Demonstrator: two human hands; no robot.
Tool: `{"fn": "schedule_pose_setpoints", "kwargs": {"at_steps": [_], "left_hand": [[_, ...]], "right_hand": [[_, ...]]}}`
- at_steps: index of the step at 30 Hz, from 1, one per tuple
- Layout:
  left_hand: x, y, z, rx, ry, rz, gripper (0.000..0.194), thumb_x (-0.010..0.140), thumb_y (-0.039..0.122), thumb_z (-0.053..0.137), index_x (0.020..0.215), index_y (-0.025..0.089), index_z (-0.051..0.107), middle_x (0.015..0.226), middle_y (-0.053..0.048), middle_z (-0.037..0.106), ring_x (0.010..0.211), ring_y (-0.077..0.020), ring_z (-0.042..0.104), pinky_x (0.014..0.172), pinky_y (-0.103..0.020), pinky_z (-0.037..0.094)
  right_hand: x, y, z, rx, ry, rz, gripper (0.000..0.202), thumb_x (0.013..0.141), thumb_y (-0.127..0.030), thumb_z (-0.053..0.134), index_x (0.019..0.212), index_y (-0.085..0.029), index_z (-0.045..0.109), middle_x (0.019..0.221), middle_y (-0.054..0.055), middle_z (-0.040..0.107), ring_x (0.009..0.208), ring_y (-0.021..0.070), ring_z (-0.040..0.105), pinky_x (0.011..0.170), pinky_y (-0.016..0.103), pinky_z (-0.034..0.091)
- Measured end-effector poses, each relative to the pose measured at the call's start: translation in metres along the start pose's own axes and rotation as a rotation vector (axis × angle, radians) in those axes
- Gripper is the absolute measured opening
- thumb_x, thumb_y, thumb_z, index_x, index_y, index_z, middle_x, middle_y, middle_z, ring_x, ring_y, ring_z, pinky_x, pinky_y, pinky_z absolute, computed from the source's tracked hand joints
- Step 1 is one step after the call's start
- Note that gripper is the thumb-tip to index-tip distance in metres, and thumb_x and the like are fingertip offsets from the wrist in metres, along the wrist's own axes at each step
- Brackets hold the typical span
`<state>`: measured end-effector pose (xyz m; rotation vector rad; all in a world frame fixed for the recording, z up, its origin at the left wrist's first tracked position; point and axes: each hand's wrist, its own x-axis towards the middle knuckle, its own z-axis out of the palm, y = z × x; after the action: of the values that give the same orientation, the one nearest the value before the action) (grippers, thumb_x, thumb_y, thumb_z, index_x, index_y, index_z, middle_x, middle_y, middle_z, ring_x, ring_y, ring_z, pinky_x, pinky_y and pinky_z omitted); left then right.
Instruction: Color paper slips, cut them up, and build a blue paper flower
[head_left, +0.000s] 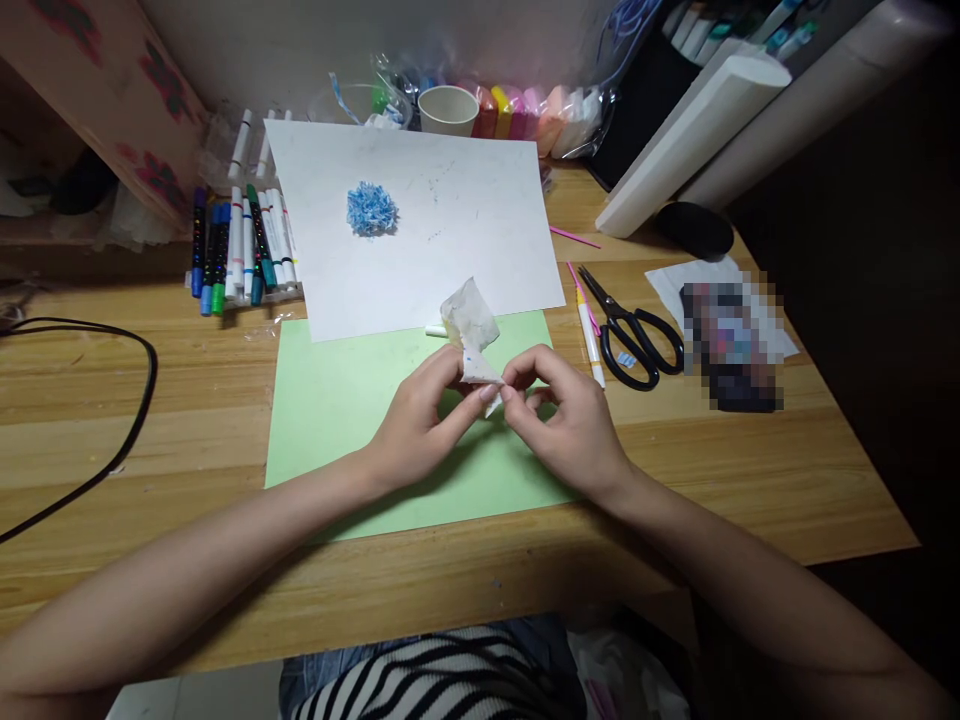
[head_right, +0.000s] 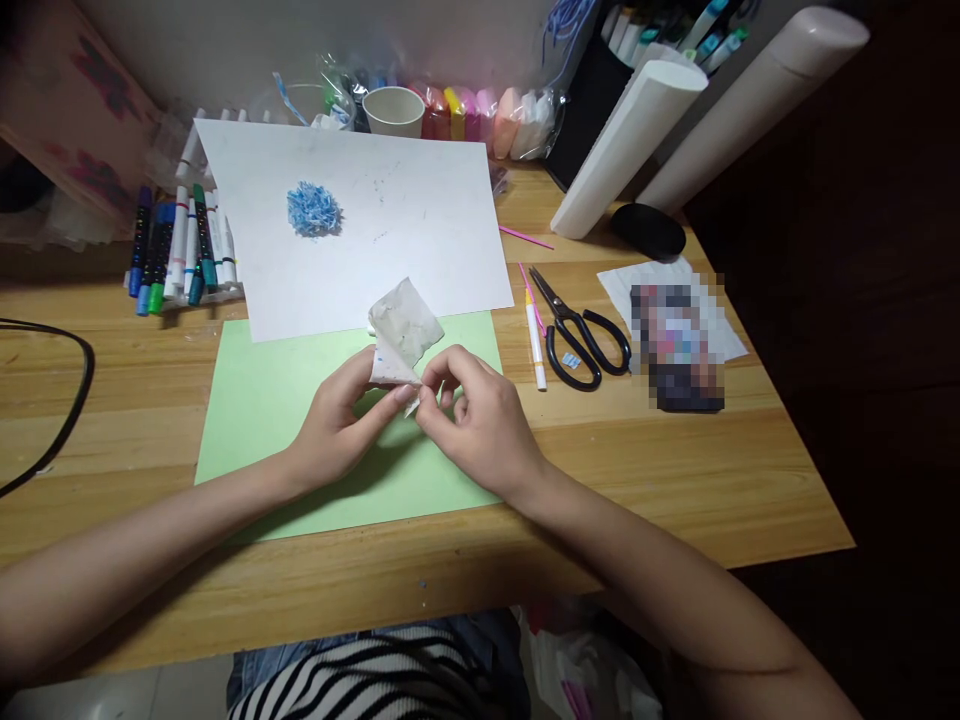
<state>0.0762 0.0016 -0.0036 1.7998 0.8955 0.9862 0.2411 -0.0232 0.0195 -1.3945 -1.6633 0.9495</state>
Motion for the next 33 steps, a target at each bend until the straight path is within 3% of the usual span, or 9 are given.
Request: {"fn": "schedule_pose_setpoints", "kwargs": {"at_steps": [5, 10, 17, 23, 26, 29, 33], "left_hand": [[0.001, -0.001, 0.001, -0.040, 0.008, -0.030, 0.011, 0.088, 0.028, 0.056, 0.092, 0.018, 0.059, 0.090, -0.005, 0.061, 0.084, -0.0165, 0.059, 0.073, -0.030, 0.049], [0.001, -0.002, 0.001, -0.065, 0.016, -0.036, 0.010, 0.089, 0.028, 0.054, 0.090, 0.019, 0.057, 0.086, -0.004, 0.061, 0.082, -0.0156, 0.058, 0.071, -0.030, 0.049], [0.004, 0.005, -0.003, 0.086, 0.046, 0.041, 0.012, 0.081, 0.025, 0.064, 0.087, 0.017, 0.056, 0.078, -0.002, 0.056, 0.069, -0.0129, 0.052, 0.062, -0.027, 0.046], [0.002, 0.006, -0.006, 0.347, 0.104, 0.293, 0.005, 0.081, 0.016, 0.061, 0.082, 0.016, 0.057, 0.072, -0.001, 0.060, 0.066, -0.0116, 0.054, 0.059, -0.024, 0.044], [0.001, 0.009, -0.007, 0.418, 0.111, 0.345, 0.003, 0.082, 0.015, 0.059, 0.081, 0.016, 0.057, 0.071, -0.001, 0.061, 0.065, -0.0108, 0.055, 0.059, -0.023, 0.043], [0.003, 0.015, -0.009, 0.376, 0.093, 0.287, 0.002, 0.084, 0.015, 0.058, 0.082, 0.016, 0.058, 0.072, -0.001, 0.062, 0.067, -0.0108, 0.057, 0.061, -0.023, 0.045], [0.007, 0.025, -0.012, 0.219, 0.068, 0.094, 0.004, 0.085, 0.019, 0.058, 0.083, 0.016, 0.060, 0.075, 0.000, 0.063, 0.069, -0.0108, 0.059, 0.065, -0.022, 0.047]], "right_hand": [[0.006, 0.001, -0.001, 0.246, -0.064, 0.135, 0.009, 0.082, -0.022, 0.056, 0.076, -0.020, 0.050, 0.072, -0.001, 0.050, 0.064, 0.0112, 0.049, 0.048, 0.021, 0.037], [0.010, 0.003, -0.001, 0.358, -0.090, 0.172, 0.012, 0.081, -0.023, 0.057, 0.074, -0.019, 0.049, 0.068, -0.003, 0.049, 0.058, 0.0096, 0.046, 0.051, 0.022, 0.038], [0.006, 0.003, 0.000, 0.232, -0.083, 0.086, 0.007, 0.084, -0.020, 0.055, 0.078, -0.020, 0.051, 0.074, -0.002, 0.053, 0.066, 0.0111, 0.050, 0.056, 0.023, 0.039], [0.002, 0.001, -0.001, 0.067, -0.070, -0.020, 0.008, 0.083, -0.015, 0.055, 0.078, -0.020, 0.051, 0.074, -0.002, 0.053, 0.069, 0.0120, 0.051, 0.059, 0.024, 0.041], [0.001, 0.001, -0.001, 0.051, -0.060, -0.060, 0.008, 0.082, -0.014, 0.056, 0.078, -0.020, 0.052, 0.073, -0.002, 0.052, 0.067, 0.0116, 0.051, 0.058, 0.024, 0.042], [0.002, 0.001, -0.001, 0.156, -0.051, -0.051, 0.008, 0.084, -0.016, 0.055, 0.078, -0.020, 0.052, 0.075, -0.002, 0.052, 0.069, 0.0114, 0.053, 0.059, 0.023, 0.044], [0.004, 0.002, -0.002, 0.390, -0.086, 0.014, 0.008, 0.087, -0.021, 0.055, 0.079, -0.021, 0.053, 0.078, -0.002, 0.052, 0.068, 0.0109, 0.055, 0.060, 0.023, 0.049]]}}
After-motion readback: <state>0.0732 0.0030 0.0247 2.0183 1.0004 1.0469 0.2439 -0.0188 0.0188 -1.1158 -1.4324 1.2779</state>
